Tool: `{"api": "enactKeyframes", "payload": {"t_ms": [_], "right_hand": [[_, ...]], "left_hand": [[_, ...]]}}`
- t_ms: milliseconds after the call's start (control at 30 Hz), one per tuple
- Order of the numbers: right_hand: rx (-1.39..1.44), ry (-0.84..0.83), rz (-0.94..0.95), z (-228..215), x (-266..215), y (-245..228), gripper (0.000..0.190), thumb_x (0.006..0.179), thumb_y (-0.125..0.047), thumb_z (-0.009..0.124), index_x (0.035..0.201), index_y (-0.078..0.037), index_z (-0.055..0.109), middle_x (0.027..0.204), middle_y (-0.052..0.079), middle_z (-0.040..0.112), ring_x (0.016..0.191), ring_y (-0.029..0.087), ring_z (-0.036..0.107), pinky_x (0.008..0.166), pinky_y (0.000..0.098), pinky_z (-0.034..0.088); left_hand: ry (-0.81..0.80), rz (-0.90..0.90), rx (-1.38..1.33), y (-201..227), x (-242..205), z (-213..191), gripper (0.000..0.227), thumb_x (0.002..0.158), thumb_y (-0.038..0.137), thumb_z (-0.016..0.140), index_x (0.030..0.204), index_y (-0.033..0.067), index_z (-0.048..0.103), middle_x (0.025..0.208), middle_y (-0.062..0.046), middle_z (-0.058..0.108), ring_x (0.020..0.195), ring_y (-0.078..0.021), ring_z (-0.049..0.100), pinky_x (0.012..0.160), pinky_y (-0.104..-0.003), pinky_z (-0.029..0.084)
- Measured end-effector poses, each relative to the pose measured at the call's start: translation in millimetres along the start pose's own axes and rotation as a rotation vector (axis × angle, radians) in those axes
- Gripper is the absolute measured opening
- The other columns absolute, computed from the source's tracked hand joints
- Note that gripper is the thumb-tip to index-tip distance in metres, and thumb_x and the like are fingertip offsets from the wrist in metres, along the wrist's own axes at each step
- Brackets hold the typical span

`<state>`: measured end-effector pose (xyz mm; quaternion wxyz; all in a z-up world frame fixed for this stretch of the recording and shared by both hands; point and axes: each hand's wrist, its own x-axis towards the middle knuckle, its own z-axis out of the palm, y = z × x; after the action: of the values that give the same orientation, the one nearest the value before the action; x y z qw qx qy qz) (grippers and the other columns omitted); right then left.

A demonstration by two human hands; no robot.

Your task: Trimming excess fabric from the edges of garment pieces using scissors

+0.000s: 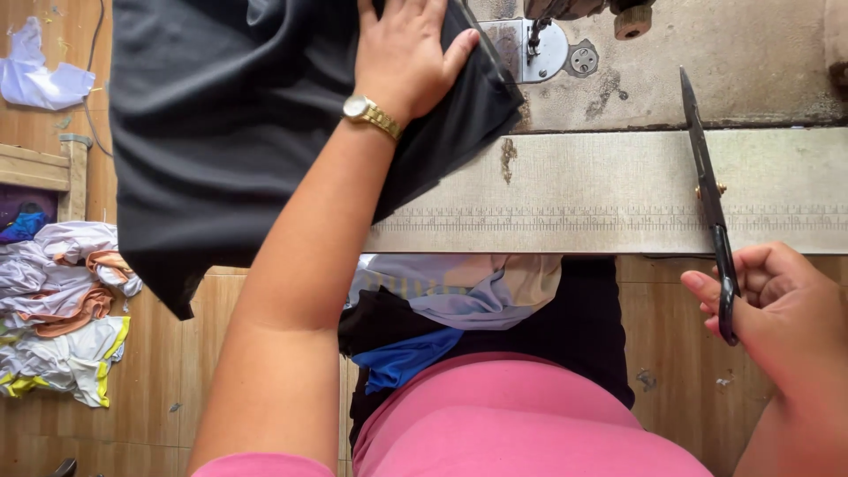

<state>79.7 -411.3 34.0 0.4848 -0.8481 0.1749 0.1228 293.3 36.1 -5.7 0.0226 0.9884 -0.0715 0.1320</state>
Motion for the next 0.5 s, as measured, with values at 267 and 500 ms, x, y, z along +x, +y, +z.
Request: {"api": "enactKeyframes", "payload": {"t_ms": [267, 500], "right_hand": [[0.159, -0.051, -0.052, 16.0, -31.6, -4.8, 0.037, 0.082, 0.009, 0.088, 0.115, 0.004, 0.072, 0.087, 0.022, 0.077, 0.060, 0.023, 0.065, 0.047, 0.0297, 0.053], [0.064, -0.294, -0.014, 23.2, -50.9, -11.8, 0.026, 0.071, 0.006, 0.100, 0.089, 0.003, 0.082, 0.053, 0.015, 0.067, 0.041, 0.021, 0.056, 0.041, 0.0337, 0.044]], "left_hand": [[-0.123, 0.144, -0.011, 72.5, -69.2, -34.6, 0.086, 0.114, 0.073, 0.044, 0.176, 0.0147, 0.030, 0.183, -0.007, 0.018, 0.169, -0.0257, 0.016, 0.132, -0.068, 0.015], [0.134, 0.310, -0.743, -4.3, -27.6, -45.2, 0.046, 0.112, 0.010, 0.061, 0.156, -0.0002, 0.052, 0.159, -0.025, 0.056, 0.150, -0.0402, 0.053, 0.134, -0.049, 0.035]]}}
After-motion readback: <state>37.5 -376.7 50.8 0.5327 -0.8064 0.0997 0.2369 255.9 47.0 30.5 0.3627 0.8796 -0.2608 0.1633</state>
